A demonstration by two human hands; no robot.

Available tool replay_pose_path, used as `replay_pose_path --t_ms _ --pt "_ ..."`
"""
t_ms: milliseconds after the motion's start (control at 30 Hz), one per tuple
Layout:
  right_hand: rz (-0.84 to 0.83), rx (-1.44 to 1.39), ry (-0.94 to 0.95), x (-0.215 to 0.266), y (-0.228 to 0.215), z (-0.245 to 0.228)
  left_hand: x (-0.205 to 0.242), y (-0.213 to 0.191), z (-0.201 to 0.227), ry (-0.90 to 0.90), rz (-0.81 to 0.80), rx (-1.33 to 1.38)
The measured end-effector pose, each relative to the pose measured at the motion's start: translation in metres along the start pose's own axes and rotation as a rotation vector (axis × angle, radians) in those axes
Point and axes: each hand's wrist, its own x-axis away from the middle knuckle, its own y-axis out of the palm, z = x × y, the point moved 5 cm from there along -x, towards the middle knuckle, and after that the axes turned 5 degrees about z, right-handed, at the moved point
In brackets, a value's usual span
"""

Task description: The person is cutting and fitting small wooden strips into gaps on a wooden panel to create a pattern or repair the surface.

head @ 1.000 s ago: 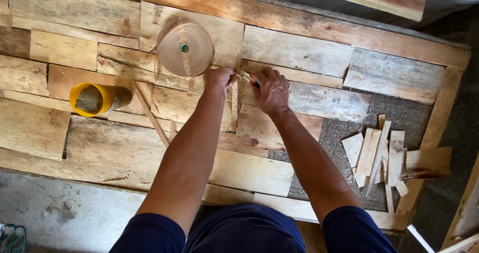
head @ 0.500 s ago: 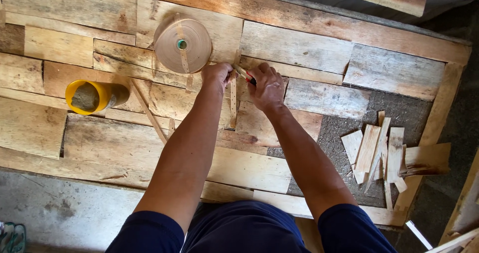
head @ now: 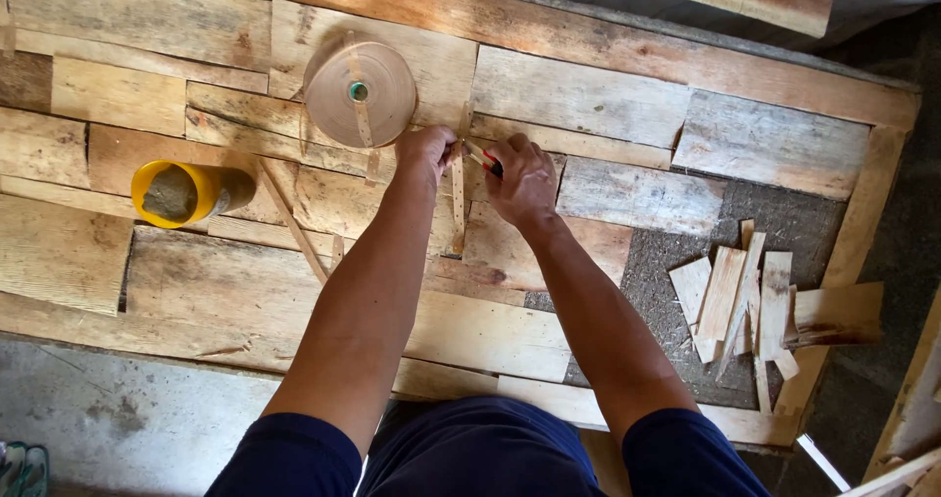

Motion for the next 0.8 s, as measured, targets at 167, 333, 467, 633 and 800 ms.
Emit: replay_pose_path --t_ms 167,333,467,633,800 --pt "-0.022 -0.040 0.023 0.005 0.007 -0.002 0.015 -0.005 0.005 -0.016 -0.056 0.021" --pt "0.117 -0.052 0.011 0.046 -0.017 0.011 0.049 -0.030 0.008 0.011 -0.119 -0.126" --pt "0.098 -0.026 0.063 0.100 -0.065 0.019 0.052 -0.057 -0.009 0.174 -0.276 0.172" --pt "0.062 0.116 0.045 0.193 -0.074 0.063 0.096 -0.101 -0.015 0.265 -0.350 0.466" --pt "-0.068 0.223 0.196 0.274 -0.087 0.092 0.138 -0.158 -0.005 0.419 -0.174 0.696"
